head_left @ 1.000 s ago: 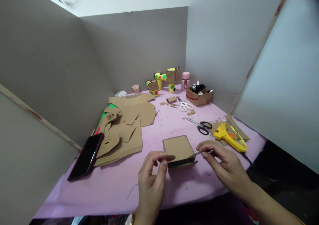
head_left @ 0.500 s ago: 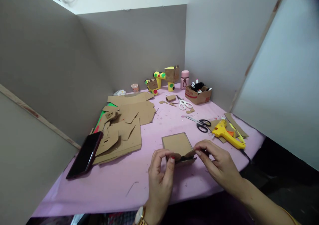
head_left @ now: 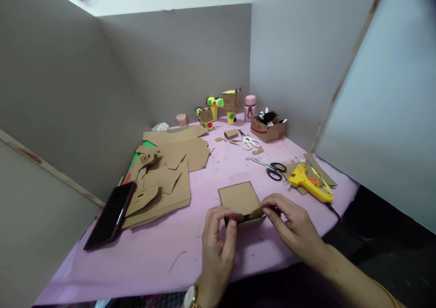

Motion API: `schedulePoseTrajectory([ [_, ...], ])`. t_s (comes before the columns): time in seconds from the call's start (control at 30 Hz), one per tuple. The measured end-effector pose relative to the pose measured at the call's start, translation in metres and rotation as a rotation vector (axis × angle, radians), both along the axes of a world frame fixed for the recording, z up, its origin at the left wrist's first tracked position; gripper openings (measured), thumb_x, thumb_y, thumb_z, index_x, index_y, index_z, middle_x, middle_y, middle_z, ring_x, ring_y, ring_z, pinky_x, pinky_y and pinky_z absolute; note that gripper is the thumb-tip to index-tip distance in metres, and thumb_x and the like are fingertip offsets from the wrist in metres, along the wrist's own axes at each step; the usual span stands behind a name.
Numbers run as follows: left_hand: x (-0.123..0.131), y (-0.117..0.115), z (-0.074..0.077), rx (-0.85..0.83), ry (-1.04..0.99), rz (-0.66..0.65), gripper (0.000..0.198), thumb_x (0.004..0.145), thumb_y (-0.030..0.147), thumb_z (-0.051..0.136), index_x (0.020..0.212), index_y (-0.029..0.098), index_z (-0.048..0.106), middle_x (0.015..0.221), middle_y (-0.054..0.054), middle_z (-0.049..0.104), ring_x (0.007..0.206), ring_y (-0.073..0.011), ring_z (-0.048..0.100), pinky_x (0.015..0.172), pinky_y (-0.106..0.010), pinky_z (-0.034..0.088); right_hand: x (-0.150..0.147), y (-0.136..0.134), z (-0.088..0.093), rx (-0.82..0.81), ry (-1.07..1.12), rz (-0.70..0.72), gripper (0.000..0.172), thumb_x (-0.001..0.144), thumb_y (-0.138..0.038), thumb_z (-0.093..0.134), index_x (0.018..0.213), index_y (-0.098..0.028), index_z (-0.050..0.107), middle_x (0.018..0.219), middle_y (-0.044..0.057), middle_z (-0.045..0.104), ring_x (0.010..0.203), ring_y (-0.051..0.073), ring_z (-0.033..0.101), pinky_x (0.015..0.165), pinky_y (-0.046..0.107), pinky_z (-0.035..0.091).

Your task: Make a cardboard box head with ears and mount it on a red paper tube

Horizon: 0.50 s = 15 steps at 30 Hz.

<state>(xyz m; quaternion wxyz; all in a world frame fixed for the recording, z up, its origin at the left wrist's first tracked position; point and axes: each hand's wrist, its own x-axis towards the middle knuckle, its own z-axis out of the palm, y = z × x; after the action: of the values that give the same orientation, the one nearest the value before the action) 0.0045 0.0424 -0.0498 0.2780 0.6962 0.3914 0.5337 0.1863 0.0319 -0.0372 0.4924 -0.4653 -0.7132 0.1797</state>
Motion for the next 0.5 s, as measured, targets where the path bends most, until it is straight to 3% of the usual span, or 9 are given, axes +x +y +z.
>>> schedulePoseTrajectory([
  [0.5,-0.0024,0.0034,-0.0088,0.093,0.034,0.005,0.017,0.088,0.01,0.046,0.094,0.024,0.054,0.09,-0.001,0.056,0.092,-0.0161,0.05,0.082,-0.031,0.041,-0.0007,0.0013,-0.0068,0.071,-0.026,0.023,0.015,0.09,-0.009,0.043,0.093,-0.019,0.053,0.082,0.005,0.058,0.076,0.016,0.056,0.068,0.029,0.045],
])
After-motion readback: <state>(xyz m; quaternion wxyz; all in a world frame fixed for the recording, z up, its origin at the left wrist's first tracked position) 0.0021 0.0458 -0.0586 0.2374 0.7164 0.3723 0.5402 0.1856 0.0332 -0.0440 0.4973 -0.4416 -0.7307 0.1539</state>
